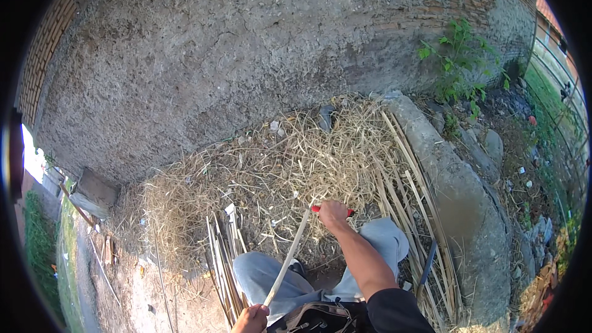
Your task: The person holds a bamboo stick and uses a small knife to shave off layers from the end of the stick. The person repeatedly scrapes the wood to taper and sharpen the tip.
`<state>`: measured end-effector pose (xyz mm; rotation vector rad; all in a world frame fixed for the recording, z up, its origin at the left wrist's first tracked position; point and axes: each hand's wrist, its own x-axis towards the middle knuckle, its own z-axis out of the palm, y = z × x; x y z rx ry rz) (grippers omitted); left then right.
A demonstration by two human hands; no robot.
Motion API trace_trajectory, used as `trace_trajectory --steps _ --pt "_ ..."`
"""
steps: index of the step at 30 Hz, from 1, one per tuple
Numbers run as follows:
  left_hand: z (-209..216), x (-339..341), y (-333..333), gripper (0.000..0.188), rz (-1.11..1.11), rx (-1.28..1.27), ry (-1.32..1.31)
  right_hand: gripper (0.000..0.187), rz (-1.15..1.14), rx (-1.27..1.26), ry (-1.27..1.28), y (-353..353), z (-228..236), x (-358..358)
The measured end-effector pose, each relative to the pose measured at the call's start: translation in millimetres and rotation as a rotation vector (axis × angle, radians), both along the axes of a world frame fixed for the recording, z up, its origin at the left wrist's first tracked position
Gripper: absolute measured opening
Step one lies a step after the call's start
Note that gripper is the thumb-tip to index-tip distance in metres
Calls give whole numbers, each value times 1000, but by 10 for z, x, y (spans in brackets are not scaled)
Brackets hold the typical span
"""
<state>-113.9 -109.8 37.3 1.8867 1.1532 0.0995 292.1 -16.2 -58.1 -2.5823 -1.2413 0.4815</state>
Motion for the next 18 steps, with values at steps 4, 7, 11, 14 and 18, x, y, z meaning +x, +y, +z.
trace_trajectory --steps 4,7,11,14,18 --pt "37 -225 -204 30 19 27 61 24 -105 -72 45 -68 -84 186" --pt "135 -412 -144 32 172 -102 103 22 -99 -127 89 -28 37 258" --pt "-184 -593 -38 29 183 -99 -16 25 -79 -85 142 35 81 95" --pt "224 -219 124 37 171 -140 207 29 -112 4 170 18 100 45" --pt "65 -122 287 38 214 -94 61 37 -35 128 255 -70 733 -150"
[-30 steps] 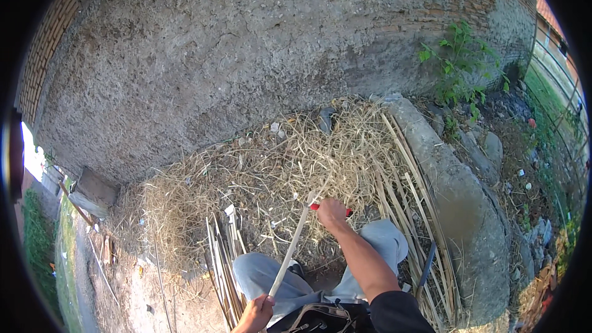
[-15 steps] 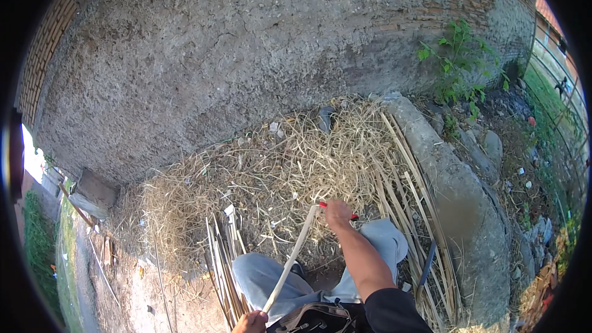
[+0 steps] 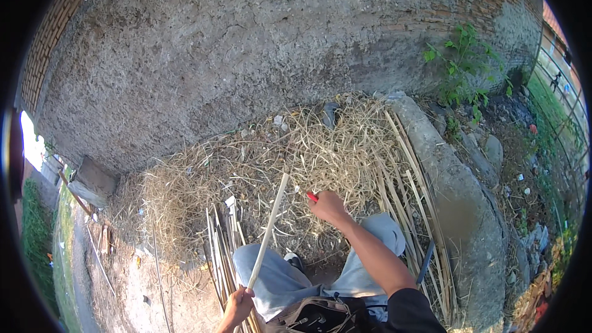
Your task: The person holds a bamboo stick and uses a small knife to shave off layers from the end of the stick. The person repeatedly scrapes the wood to taper and sharpen the tip.
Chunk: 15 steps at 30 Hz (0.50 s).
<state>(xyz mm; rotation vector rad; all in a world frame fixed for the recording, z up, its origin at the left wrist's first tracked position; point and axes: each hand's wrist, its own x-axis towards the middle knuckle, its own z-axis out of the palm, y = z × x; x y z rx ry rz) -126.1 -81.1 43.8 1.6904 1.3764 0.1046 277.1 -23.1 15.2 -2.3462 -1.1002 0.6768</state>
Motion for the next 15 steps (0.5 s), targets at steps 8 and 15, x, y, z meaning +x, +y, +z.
trace_trajectory --steps 8,15 --pt "-360 842 400 36 7 22 -252 28 247 260 -130 -275 40 -126" --pt "-486 1276 682 37 -65 28 -324 23 263 233 -170 -264 -153 -204"
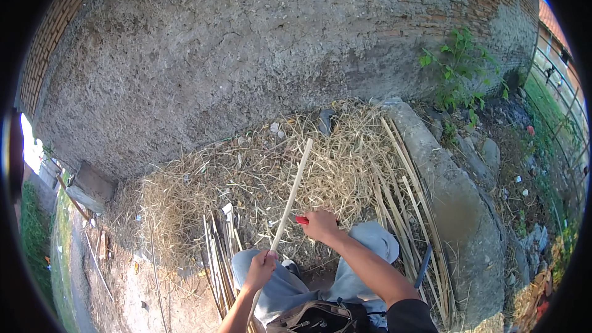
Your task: The person holds a bamboo stick and uses a small knife to shave off layers from the end of the stick. The person repeatedly scrapes the wood to taper and sharpen the tip.
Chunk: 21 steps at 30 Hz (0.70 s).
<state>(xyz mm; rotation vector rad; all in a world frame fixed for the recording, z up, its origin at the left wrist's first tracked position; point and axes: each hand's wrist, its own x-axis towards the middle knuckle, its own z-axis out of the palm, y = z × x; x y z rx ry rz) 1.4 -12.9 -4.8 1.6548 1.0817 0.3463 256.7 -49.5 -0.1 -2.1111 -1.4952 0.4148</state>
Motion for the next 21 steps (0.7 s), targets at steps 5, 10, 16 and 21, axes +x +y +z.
trace_trajectory --steps 5,10,16,21 --pt "-132 52 -76 31 -25 20 -67 24 55 -12 -30 -10 -83 -40" --pt "-177 111 -116 33 12 -62 -48 27 30 -93 0 -12 -81 -89" --pt "-181 229 -103 34 35 -14 -53 30 35 -226 -23 48 -135 -128" --pt "-158 324 -76 34 30 83 -66 31 21 -236 -14 46 -77 -160"
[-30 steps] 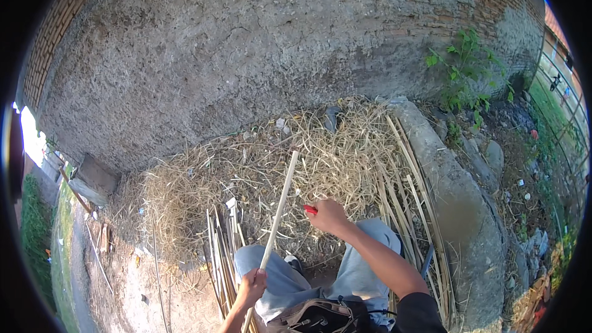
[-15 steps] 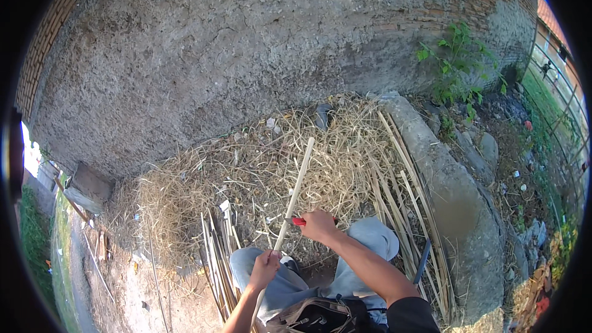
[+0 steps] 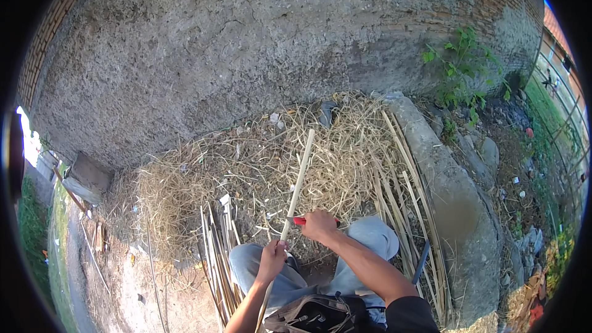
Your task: The person holds a bamboo stick and uses a small knife to shave off layers from the end of the stick. The person repeatedly scrapes the wood to taper and sharpen the tip.
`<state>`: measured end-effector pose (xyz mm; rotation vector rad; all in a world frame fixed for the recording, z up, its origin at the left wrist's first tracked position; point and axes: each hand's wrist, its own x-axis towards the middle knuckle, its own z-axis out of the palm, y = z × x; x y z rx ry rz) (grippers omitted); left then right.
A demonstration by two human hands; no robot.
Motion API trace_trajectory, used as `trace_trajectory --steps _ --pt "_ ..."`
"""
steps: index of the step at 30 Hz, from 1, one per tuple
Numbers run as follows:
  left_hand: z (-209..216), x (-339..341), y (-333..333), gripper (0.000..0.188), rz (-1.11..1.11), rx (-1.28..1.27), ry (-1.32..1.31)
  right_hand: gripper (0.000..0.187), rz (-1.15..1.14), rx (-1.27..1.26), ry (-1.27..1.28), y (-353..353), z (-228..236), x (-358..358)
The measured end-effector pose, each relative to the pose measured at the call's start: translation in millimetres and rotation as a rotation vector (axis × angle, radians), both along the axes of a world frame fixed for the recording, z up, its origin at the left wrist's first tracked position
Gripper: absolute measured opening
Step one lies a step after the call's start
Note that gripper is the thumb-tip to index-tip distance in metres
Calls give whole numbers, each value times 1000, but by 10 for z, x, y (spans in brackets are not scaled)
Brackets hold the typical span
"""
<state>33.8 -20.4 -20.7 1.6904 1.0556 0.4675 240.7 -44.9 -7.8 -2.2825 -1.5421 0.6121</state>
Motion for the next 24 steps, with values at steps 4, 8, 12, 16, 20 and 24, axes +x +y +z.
trace_trajectory --steps 4,8,12,16,20,24 --pt "126 122 -54 31 21 220 160 30 -43 12 -18 -13 -40 14" --pt "165 178 -100 28 48 337 257 29 -73 -31 -25 -6 48 -6" --pt "222 242 -135 27 11 335 256 24 -100 -34 -69 11 40 -2" --pt "264 228 -152 27 -14 261 279 24 -107 -43 -73 30 19 -9" --pt "289 184 -173 27 -21 255 326 24 -118 -51 -54 71 -117 15" --pt "178 108 -134 25 -67 292 237 25 -79 7 -134 105 -188 6"
